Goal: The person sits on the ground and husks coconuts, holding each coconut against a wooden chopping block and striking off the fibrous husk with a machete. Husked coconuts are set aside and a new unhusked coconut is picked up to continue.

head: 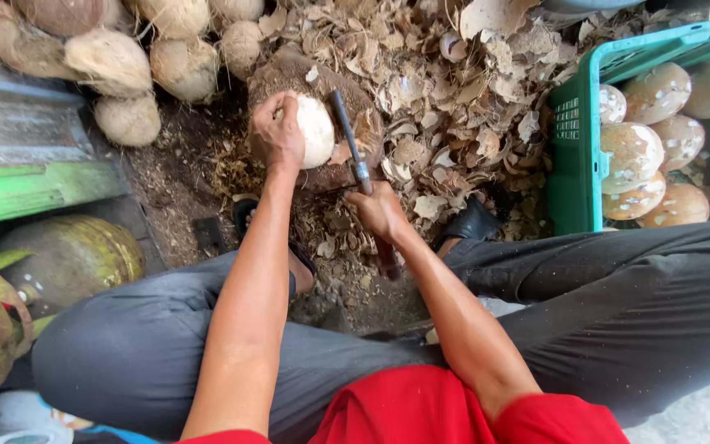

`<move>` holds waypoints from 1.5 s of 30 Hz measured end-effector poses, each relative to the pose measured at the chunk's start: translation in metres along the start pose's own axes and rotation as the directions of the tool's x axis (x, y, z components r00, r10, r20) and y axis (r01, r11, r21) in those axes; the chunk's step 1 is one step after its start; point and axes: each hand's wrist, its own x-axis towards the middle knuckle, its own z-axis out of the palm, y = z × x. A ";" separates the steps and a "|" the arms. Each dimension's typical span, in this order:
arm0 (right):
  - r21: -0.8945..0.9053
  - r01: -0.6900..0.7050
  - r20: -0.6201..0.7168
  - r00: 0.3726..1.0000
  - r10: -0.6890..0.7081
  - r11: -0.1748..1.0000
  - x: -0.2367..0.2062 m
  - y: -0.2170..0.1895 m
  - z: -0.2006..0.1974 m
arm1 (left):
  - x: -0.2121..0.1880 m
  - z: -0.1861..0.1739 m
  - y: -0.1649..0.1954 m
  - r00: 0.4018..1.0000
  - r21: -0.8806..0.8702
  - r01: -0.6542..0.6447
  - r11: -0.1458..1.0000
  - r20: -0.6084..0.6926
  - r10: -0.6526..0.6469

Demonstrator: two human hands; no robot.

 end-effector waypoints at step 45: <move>-0.111 0.086 0.030 0.996 -0.083 0.990 0.035 0.029 0.019 | 0.001 0.003 -0.011 0.994 0.052 0.102 0.993 -0.047 -0.099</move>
